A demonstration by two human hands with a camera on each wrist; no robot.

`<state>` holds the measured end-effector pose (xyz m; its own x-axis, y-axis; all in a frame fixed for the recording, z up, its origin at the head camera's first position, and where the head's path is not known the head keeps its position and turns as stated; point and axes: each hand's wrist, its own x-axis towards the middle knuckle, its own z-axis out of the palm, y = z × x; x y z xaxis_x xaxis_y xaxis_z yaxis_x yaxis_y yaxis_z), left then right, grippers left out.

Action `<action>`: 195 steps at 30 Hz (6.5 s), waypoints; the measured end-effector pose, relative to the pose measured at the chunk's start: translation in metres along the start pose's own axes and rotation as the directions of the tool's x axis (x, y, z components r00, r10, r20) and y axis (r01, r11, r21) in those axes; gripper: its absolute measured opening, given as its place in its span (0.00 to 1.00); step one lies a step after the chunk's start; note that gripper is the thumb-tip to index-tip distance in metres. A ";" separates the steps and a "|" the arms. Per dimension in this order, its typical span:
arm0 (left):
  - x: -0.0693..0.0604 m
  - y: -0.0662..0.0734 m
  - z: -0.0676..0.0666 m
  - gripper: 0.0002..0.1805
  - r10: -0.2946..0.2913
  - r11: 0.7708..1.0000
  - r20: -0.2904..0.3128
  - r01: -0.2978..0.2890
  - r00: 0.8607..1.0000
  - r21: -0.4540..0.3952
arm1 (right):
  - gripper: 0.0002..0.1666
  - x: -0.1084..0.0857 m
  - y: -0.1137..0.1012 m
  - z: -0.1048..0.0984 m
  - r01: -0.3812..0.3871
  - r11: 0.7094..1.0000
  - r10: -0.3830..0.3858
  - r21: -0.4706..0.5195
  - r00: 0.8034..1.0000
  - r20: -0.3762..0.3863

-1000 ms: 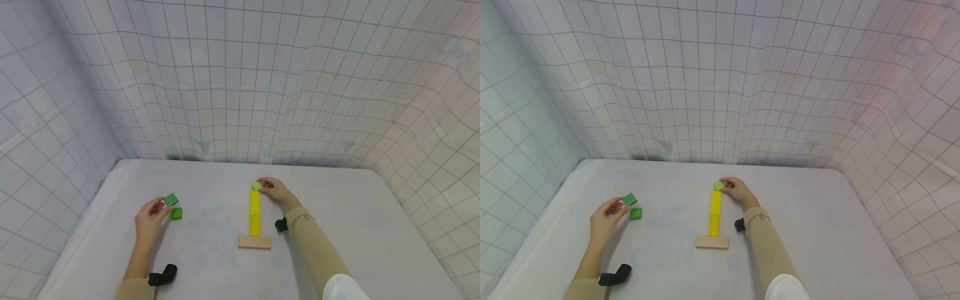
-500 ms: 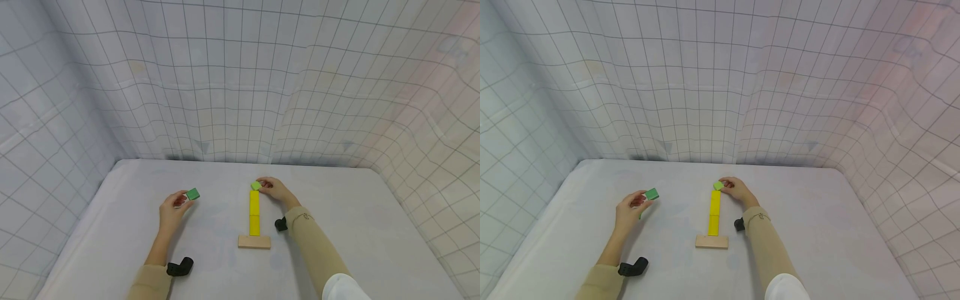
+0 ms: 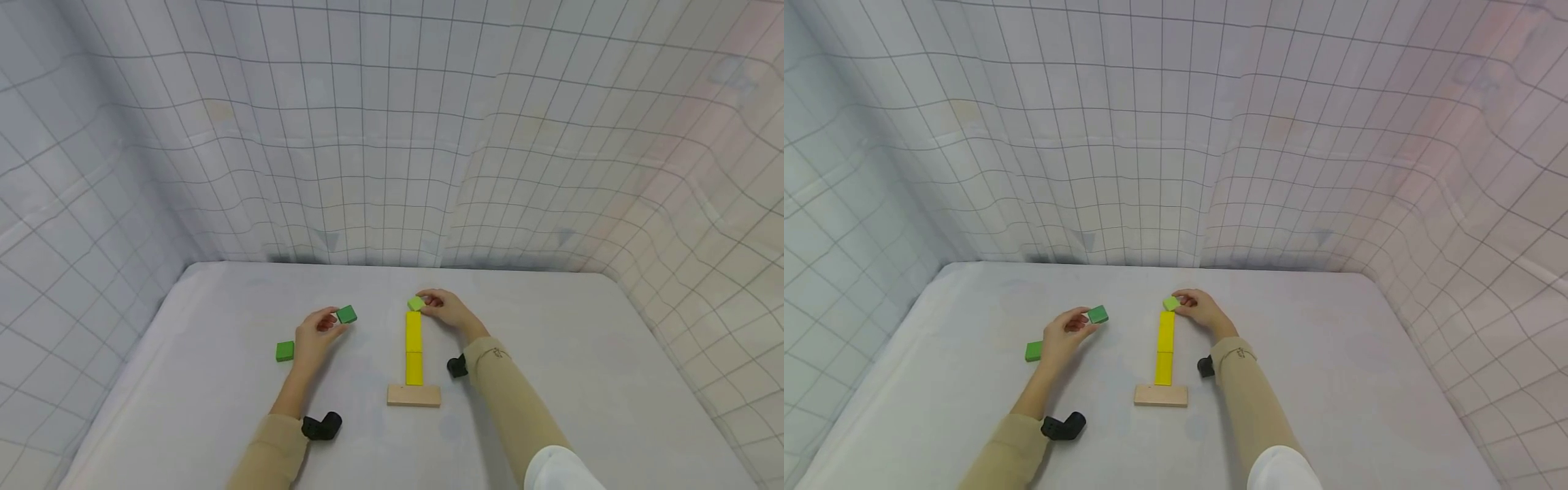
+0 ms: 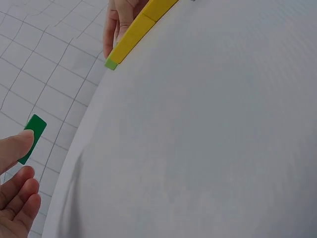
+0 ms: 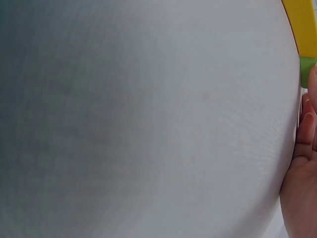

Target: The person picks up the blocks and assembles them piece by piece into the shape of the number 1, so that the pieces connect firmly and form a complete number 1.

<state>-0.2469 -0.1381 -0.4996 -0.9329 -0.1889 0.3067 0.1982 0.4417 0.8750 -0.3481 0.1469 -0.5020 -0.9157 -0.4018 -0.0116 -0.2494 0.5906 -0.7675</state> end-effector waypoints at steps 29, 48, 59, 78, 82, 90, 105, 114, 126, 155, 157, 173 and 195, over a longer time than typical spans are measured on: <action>0.028 0.010 0.069 0.19 -0.099 0.993 0.168 0.108 0.981 -0.041 | 0.20 0.001 0.002 0.000 -0.029 0.999 0.030 0.018 1.000 -0.003; 0.039 0.018 0.094 0.17 -0.100 0.995 0.223 0.093 0.970 0.044 | 0.20 0.001 0.003 0.000 0.004 1.000 -0.004 0.019 1.000 0.003; 0.039 0.019 0.099 0.17 -0.095 0.993 0.216 0.076 0.972 0.093 | 0.19 -0.001 0.000 0.000 0.004 1.000 -0.004 0.023 1.000 -0.003; 0.036 0.018 0.100 0.18 -0.083 0.992 0.229 0.059 0.970 0.111 | 0.20 -0.004 -0.004 0.000 0.016 1.000 -0.016 0.027 1.000 -0.006; 0.035 0.019 0.099 0.18 -0.078 0.992 0.232 0.052 0.970 0.113 | 0.20 -0.003 -0.002 0.000 0.014 0.999 -0.014 0.030 1.000 -0.003; 0.036 0.017 0.097 0.20 -0.087 0.993 0.254 0.064 0.963 0.098 | 0.20 -0.003 0.000 0.000 0.028 0.999 -0.028 0.035 1.000 0.000; 0.038 0.011 0.098 0.18 -0.044 0.997 0.265 0.025 0.963 0.073 | 0.20 -0.001 -0.001 0.000 -0.001 0.999 0.001 0.037 1.000 0.001; 0.037 0.012 0.098 0.17 -0.054 0.997 0.277 0.035 0.959 0.075 | 0.21 -0.003 -0.003 -0.001 -0.028 0.998 0.028 0.056 1.000 -0.004; 0.037 0.012 0.098 0.17 -0.054 0.997 0.275 0.034 0.960 0.075 | 0.20 -0.004 -0.002 -0.001 -0.009 0.998 0.009 0.067 1.000 0.002; 0.036 0.010 0.092 0.22 -0.081 0.995 0.256 0.093 0.963 -0.034 | 0.20 -0.001 -0.003 0.000 -0.035 0.997 0.034 0.066 0.999 0.002; 0.035 0.009 0.090 0.23 -0.088 0.993 0.255 0.104 0.963 -0.050 | 0.20 -0.001 -0.003 0.000 -0.043 0.997 0.043 0.066 0.999 -0.001; 0.024 0.016 0.061 0.24 -0.046 0.999 0.238 0.051 0.970 -0.018 | 0.20 0.002 0.003 0.001 -0.024 0.996 0.024 0.080 1.000 0.000; 0.003 0.012 0.004 0.29 0.005 0.999 0.228 -0.016 0.974 0.047 | 0.20 0.002 0.002 0.001 -0.014 0.996 0.015 0.091 1.000 -0.002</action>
<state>-0.2488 -0.1296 -0.4898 -0.9758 0.0180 0.2179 0.1990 0.4852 0.8514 -0.3503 0.1467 -0.5041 -0.9198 -0.3918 -0.0216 -0.2064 0.5298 -0.8226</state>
